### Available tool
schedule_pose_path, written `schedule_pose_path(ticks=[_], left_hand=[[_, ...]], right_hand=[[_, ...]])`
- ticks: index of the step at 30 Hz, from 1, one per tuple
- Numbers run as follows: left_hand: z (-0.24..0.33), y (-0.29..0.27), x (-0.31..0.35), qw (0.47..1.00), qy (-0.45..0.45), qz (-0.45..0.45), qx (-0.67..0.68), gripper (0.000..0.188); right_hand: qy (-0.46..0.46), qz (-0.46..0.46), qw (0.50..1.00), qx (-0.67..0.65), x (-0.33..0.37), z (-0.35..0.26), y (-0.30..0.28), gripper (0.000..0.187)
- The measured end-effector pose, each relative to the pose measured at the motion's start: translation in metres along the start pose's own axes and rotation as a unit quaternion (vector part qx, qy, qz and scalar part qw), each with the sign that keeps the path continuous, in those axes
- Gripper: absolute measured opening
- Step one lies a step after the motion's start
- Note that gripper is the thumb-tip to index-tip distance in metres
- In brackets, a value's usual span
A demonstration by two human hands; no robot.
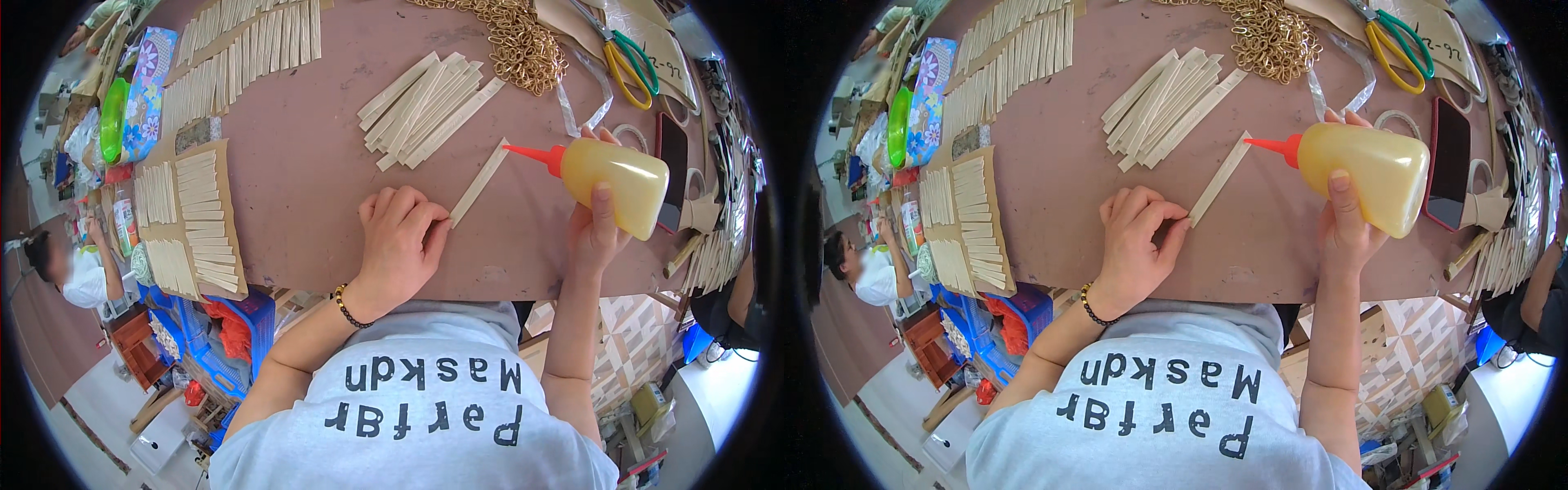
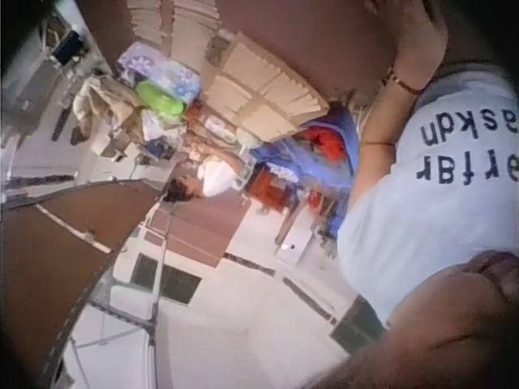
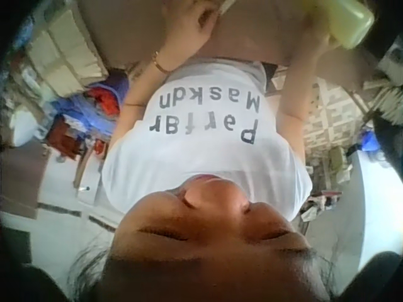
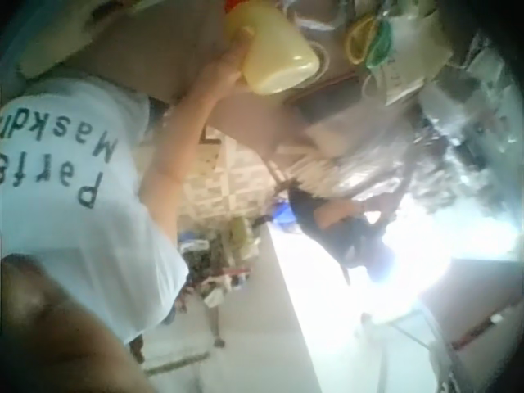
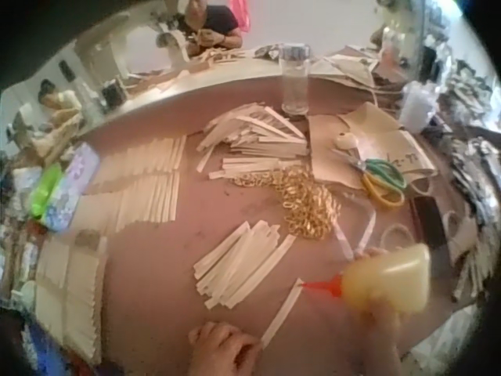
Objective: The person applies glue from a yellow bottle to thin wooden sticks and places them onto a cardboard sheet. The person repeatedly picks up sticks, applies adhesive, and arranges them in rows on the work surface.
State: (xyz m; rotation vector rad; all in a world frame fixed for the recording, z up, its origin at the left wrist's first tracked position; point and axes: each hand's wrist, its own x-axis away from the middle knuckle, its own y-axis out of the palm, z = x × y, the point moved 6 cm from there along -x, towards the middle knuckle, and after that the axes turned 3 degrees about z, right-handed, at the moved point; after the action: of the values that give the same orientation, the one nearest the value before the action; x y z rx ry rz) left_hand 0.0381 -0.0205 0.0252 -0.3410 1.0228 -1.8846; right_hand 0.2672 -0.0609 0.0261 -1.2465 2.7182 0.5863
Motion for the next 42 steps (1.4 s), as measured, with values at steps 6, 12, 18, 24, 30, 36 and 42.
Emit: schedule_pose_path(ticks=[6, 12, 18, 24, 30, 36, 42], left_hand=[[0.001, -0.006, -0.002, 1.0, 0.007, -0.021, 0.002, 0.016], [0.001, -0.005, -0.003, 0.999, -0.003, -0.035, -0.008, 0.015], [0.005, -0.003, -0.005, 0.998, -0.021, -0.053, -0.031, 0.01], [0.005, -0.002, -0.004, 0.997, -0.025, -0.064, -0.037, 0.01], [0.004, 0.0, -0.002, 0.996, -0.032, -0.064, -0.045, 0.009], [0.004, 0.0, -0.001, 0.997, -0.027, -0.059, -0.032, 0.008], [0.004, -0.003, -0.002, 0.997, -0.027, -0.06, -0.033, 0.009]], right_hand=[[0.019, -0.013, 1.0, -0.008, 0.002, 0.0, -0.003, 0.053], [0.017, -0.014, 1.0, -0.012, 0.003, 0.001, 0.001, 0.054], [0.015, -0.012, 1.0, -0.009, 0.004, 0.003, -0.003, 0.056], [0.066, -0.039, 0.996, -0.04, 0.025, 0.003, 0.008, 0.068], [0.098, -0.052, 0.994, -0.027, 0.04, -0.001, 0.01, 0.07], [0.118, -0.086, 0.989, -0.033, 0.05, -0.002, 0.015, 0.071], [0.125, -0.072, 0.989, -0.037, 0.054, -0.001, 0.017, 0.073]])
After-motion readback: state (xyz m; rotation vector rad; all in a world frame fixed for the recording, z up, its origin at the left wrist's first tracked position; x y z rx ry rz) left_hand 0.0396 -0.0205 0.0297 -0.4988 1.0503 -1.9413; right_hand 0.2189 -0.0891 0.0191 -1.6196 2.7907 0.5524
